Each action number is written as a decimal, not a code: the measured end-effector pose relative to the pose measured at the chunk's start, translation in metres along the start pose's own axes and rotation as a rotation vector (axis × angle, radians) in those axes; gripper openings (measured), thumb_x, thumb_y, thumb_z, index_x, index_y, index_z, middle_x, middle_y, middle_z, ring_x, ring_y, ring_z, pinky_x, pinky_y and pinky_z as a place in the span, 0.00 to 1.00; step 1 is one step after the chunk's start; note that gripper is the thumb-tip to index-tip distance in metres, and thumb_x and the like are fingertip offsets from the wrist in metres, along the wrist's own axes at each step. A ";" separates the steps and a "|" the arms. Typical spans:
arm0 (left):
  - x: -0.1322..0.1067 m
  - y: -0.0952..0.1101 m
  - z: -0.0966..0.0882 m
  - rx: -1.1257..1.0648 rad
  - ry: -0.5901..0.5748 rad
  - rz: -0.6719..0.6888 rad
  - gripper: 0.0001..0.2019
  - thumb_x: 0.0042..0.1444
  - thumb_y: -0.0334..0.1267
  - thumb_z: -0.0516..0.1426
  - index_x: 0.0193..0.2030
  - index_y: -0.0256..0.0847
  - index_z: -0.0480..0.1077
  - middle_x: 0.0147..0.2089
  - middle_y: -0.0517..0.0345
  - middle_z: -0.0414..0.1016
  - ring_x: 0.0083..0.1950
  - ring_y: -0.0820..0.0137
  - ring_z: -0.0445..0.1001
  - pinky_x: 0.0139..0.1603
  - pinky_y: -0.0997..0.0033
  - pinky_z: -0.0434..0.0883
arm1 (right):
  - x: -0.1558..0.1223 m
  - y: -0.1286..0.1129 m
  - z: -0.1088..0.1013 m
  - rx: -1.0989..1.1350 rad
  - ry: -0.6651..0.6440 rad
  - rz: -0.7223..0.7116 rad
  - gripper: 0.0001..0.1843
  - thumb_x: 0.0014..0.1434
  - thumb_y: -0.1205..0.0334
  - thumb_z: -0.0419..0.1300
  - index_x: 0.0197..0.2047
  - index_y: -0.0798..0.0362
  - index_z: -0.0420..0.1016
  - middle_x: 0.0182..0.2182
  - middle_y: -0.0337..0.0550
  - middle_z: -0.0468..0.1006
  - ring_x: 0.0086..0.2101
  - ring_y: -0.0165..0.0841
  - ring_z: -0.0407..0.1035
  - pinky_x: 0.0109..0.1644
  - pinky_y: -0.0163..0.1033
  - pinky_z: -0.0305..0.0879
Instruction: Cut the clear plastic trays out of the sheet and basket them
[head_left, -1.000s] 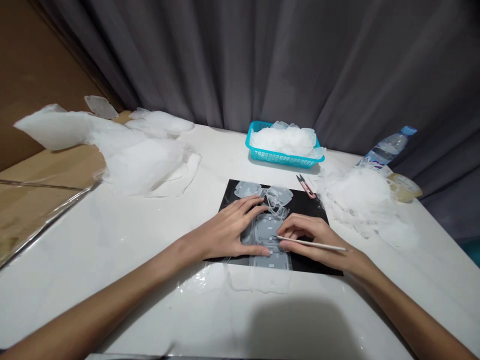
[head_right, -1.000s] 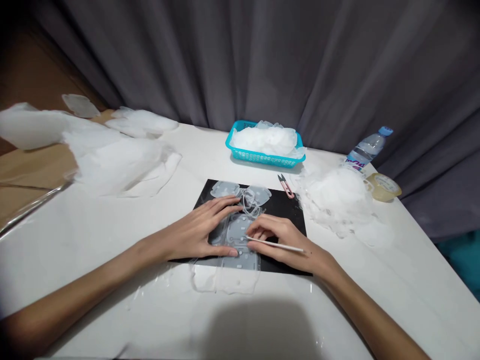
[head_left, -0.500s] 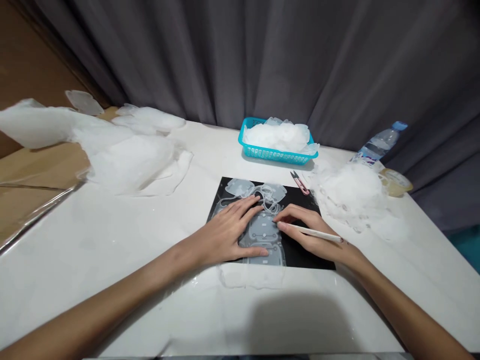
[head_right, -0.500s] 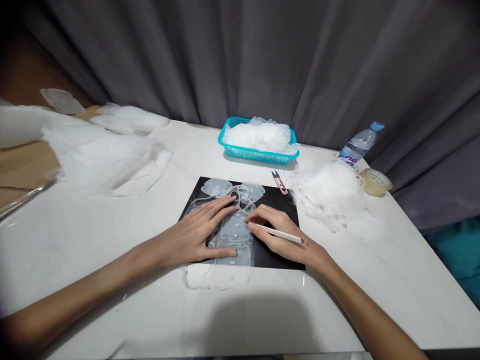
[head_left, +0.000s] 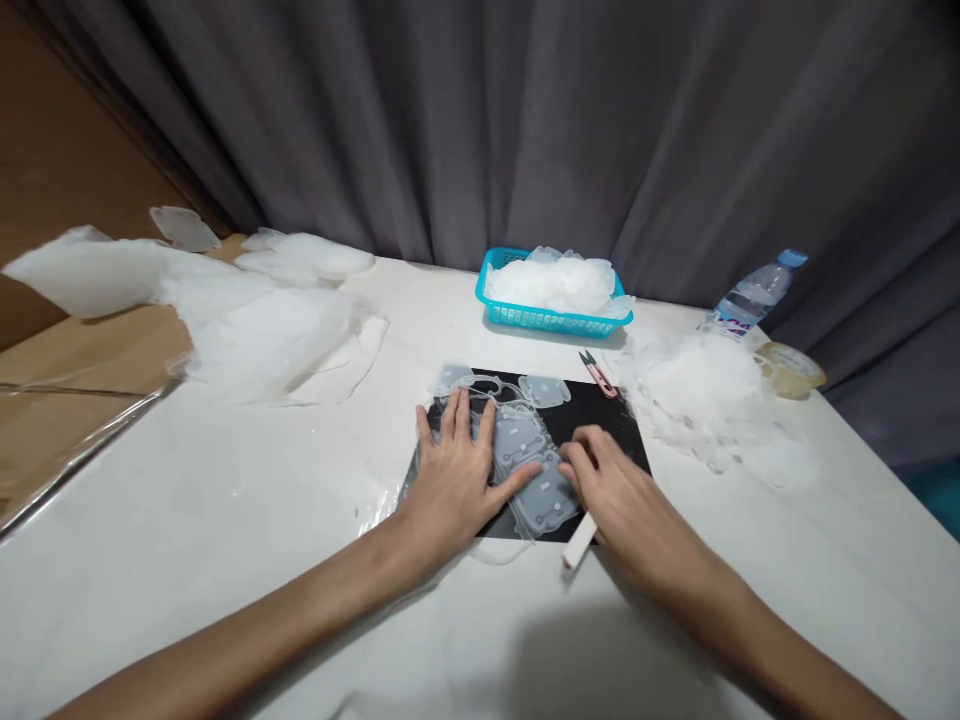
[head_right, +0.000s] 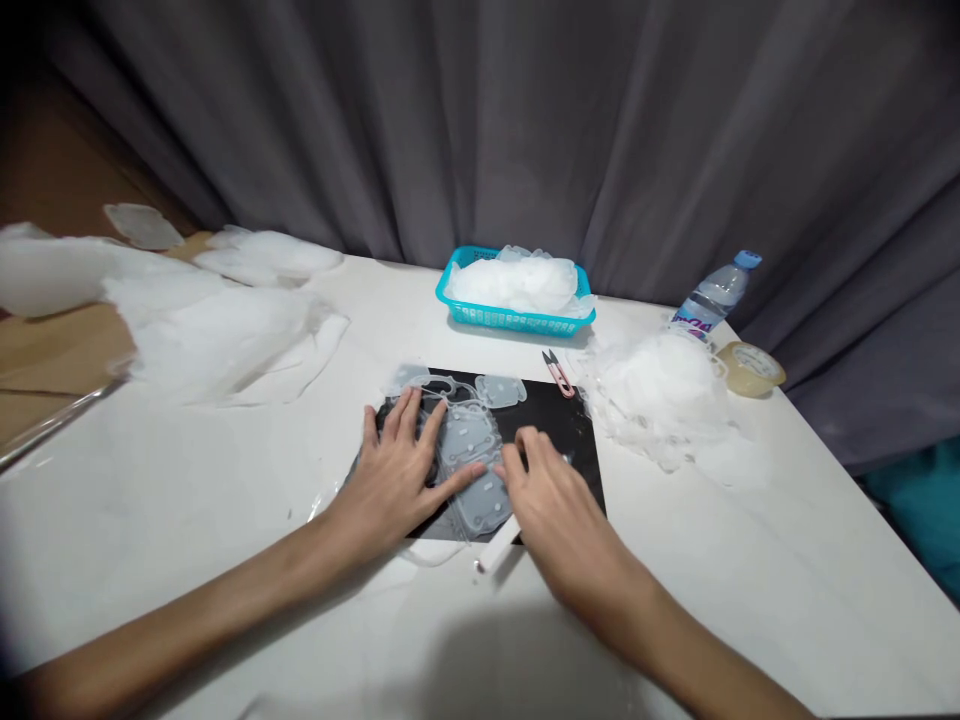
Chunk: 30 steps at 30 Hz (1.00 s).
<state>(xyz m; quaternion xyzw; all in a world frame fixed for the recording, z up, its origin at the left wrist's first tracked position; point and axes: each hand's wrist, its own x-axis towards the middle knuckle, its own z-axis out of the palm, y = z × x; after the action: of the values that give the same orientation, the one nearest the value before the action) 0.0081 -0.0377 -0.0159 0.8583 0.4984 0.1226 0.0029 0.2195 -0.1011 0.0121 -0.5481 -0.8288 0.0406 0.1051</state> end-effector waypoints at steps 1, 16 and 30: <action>0.002 -0.004 -0.006 0.020 -0.017 0.025 0.40 0.70 0.67 0.43 0.75 0.37 0.59 0.72 0.31 0.65 0.75 0.36 0.57 0.69 0.27 0.57 | -0.002 -0.004 0.003 0.002 -0.037 0.036 0.11 0.75 0.59 0.50 0.51 0.53 0.71 0.49 0.59 0.73 0.46 0.49 0.73 0.44 0.49 0.75; 0.027 -0.039 -0.067 0.029 -0.320 -0.247 0.22 0.70 0.57 0.51 0.38 0.39 0.72 0.29 0.49 0.82 0.32 0.53 0.82 0.30 0.66 0.65 | 0.001 0.044 -0.028 0.069 -0.134 0.013 0.13 0.68 0.76 0.52 0.45 0.48 0.69 0.45 0.45 0.74 0.45 0.40 0.72 0.40 0.39 0.60; 0.027 -0.046 -0.033 -0.333 -0.211 0.456 0.21 0.74 0.51 0.51 0.69 0.51 0.68 0.69 0.52 0.70 0.68 0.57 0.70 0.69 0.57 0.66 | -0.002 0.030 -0.028 0.219 -0.262 0.207 0.18 0.65 0.45 0.66 0.36 0.49 0.68 0.34 0.42 0.80 0.33 0.38 0.74 0.33 0.38 0.55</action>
<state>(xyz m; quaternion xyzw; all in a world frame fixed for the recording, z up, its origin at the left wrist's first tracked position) -0.0252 0.0047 0.0156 0.9437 0.2627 0.1103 0.1678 0.2535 -0.0924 0.0335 -0.6058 -0.7652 0.2119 0.0507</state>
